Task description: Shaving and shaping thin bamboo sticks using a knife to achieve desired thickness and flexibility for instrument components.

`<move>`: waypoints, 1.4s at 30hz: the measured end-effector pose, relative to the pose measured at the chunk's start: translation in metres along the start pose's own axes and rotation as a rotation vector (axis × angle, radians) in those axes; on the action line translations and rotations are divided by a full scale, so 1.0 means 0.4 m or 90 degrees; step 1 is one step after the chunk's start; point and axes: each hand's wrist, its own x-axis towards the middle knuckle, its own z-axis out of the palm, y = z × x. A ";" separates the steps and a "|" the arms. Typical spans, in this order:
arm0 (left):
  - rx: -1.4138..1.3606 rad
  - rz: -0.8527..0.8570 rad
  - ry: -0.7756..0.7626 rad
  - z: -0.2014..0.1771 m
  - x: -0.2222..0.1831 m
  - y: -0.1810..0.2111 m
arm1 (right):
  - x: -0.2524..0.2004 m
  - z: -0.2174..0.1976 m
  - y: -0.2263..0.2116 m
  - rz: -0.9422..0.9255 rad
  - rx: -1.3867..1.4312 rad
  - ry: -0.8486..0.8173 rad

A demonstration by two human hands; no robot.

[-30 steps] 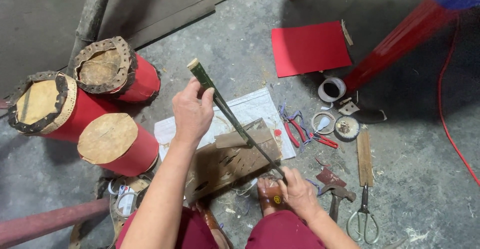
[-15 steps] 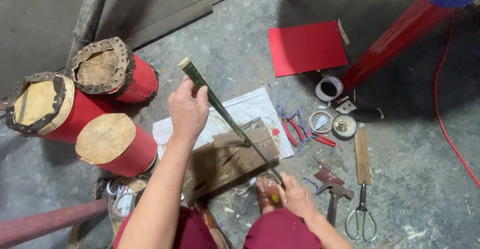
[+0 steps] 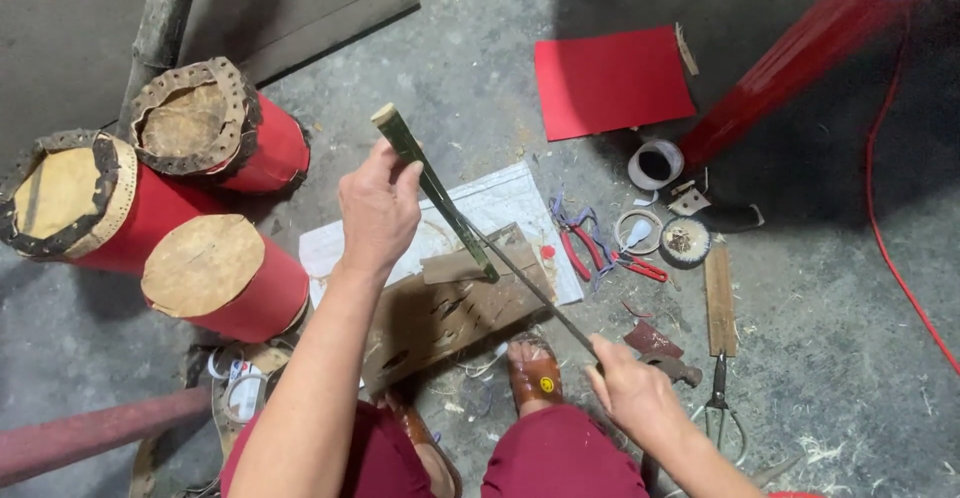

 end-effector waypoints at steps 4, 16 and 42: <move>0.003 -0.003 0.018 0.007 0.001 0.000 | 0.000 -0.066 -0.005 -0.024 0.012 0.023; 0.035 0.013 0.057 0.012 -0.001 -0.032 | 0.014 -0.146 -0.068 0.108 0.044 -0.173; -0.022 -0.111 -0.014 -0.031 -0.013 0.056 | -0.080 0.057 -0.040 -0.042 0.030 0.156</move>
